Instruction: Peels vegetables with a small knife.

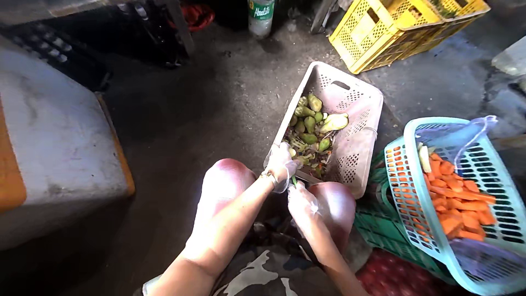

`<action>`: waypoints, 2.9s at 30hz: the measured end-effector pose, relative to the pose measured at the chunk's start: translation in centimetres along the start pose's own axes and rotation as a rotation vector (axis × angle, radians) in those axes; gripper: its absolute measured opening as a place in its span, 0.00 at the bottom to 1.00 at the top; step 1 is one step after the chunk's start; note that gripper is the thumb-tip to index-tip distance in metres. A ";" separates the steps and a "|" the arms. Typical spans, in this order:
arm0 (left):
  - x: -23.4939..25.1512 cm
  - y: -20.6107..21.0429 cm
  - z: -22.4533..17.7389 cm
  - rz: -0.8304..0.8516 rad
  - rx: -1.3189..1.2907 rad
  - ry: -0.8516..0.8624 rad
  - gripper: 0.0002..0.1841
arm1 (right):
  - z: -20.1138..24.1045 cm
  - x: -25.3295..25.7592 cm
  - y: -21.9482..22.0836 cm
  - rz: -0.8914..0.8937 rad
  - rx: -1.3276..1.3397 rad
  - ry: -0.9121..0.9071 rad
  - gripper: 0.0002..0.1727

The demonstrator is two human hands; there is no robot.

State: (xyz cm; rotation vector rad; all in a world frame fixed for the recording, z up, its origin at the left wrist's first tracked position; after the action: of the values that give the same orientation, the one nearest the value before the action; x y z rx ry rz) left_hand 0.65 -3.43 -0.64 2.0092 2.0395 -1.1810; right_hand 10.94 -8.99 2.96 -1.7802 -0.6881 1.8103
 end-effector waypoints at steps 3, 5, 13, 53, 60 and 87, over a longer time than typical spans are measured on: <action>0.1 -0.6 0.1 0.024 -0.023 -0.008 0.33 | -0.4 0.9 2.4 -0.064 0.063 0.043 0.27; -0.1 -1.0 0.3 0.028 -0.039 -0.004 0.33 | -0.2 0.8 2.0 -0.014 0.055 0.039 0.27; -0.1 -0.1 -0.2 0.017 0.047 0.002 0.34 | -0.5 0.2 0.4 0.077 -0.078 -0.015 0.26; 3.5 1.2 6.1 0.201 -0.700 -0.156 0.35 | -2.2 0.3 -0.2 -0.065 0.062 -0.051 0.26; 0.4 -3.3 2.2 0.099 0.304 0.255 0.43 | -2.3 0.6 -1.9 -0.025 0.114 -0.096 0.28; 5.7 -4.2 -0.1 0.375 0.894 0.773 0.37 | -1.0 2.6 -1.3 0.054 -0.101 0.045 0.29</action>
State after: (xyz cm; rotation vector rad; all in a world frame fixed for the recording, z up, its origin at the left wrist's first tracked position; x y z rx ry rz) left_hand -3.83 1.98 -1.54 3.5123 1.2005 -1.5430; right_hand 11.92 -6.34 1.89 -1.9165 -0.7324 1.7926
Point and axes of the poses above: each hand's wrist, its own x-axis towards the middle knuckle, its own y-axis out of the palm, z = x × y, the point moved 2 cm from there along x, towards the middle knuckle, and after that the axes turned 4 degrees about y, right-handed, at the moved point
